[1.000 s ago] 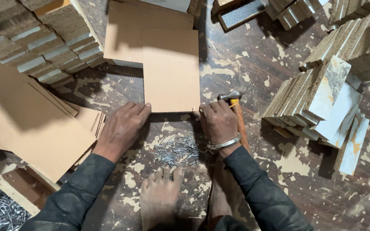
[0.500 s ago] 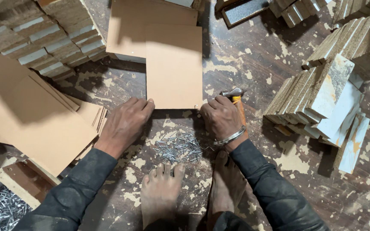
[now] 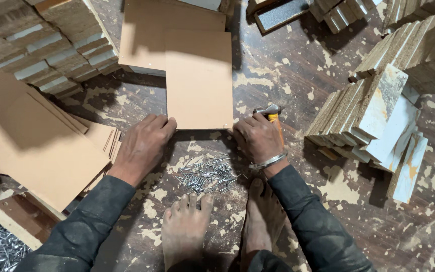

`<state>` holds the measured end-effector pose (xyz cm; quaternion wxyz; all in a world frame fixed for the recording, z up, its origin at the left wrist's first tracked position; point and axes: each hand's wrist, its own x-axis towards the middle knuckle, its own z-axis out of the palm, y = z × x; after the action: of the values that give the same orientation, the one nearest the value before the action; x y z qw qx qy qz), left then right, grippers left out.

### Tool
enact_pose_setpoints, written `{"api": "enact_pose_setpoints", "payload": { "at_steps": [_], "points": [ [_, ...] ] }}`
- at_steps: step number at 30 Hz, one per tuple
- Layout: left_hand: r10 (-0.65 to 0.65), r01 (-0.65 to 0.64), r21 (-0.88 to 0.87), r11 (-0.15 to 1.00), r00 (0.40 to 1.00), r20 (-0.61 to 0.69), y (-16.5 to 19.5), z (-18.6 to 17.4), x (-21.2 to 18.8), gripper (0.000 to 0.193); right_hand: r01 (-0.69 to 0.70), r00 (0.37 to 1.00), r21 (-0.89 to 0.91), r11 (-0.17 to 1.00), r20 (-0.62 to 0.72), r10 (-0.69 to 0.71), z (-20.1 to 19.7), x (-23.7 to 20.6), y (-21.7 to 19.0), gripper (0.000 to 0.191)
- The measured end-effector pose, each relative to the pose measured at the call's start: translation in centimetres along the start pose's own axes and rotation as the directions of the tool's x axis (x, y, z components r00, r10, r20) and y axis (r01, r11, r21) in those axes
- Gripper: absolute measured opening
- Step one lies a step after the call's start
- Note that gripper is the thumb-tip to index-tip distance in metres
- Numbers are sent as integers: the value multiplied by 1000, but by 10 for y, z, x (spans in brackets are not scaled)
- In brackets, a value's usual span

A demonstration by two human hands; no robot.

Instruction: The person places a small wooden box on the workbench, positions a flat board on top, and hammers nails along the board's edge to attach it. They pick nails from a pile on the bench, hold the board steady with one hand, and hammer with the other, then set the finished box aside and start another.

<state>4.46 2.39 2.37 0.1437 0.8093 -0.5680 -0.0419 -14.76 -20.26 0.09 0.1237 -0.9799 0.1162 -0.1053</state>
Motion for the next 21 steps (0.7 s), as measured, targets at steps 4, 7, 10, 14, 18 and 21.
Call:
{"api": "enact_pose_setpoints", "payload": {
  "at_steps": [4,7,10,14,18,21],
  "points": [
    [-13,13,-32,999,1000,4,2,-5,0,27,-187,982,114,976,31,184,-11,-26,3,26],
    [1,-1,-20,1000,1000,-10,3,-8,1,32,-378,911,-43,925,-193,363,-22,-82,7,40],
    [18,-19,-7,1000,999,-39,2,-8,2,37,-660,747,-132,740,-11,664,-20,-147,17,83],
    [31,-32,-25,999,999,-29,2,-8,-1,30,-744,667,291,601,264,697,-11,-193,37,43],
    [-11,11,-13,1000,1000,-8,3,-4,-4,23,-689,575,701,-184,683,451,-32,-182,49,40],
    [23,-23,-8,1000,998,-61,3,-1,-2,25,-584,497,601,-545,796,346,-50,-163,29,27]
  ]
}}
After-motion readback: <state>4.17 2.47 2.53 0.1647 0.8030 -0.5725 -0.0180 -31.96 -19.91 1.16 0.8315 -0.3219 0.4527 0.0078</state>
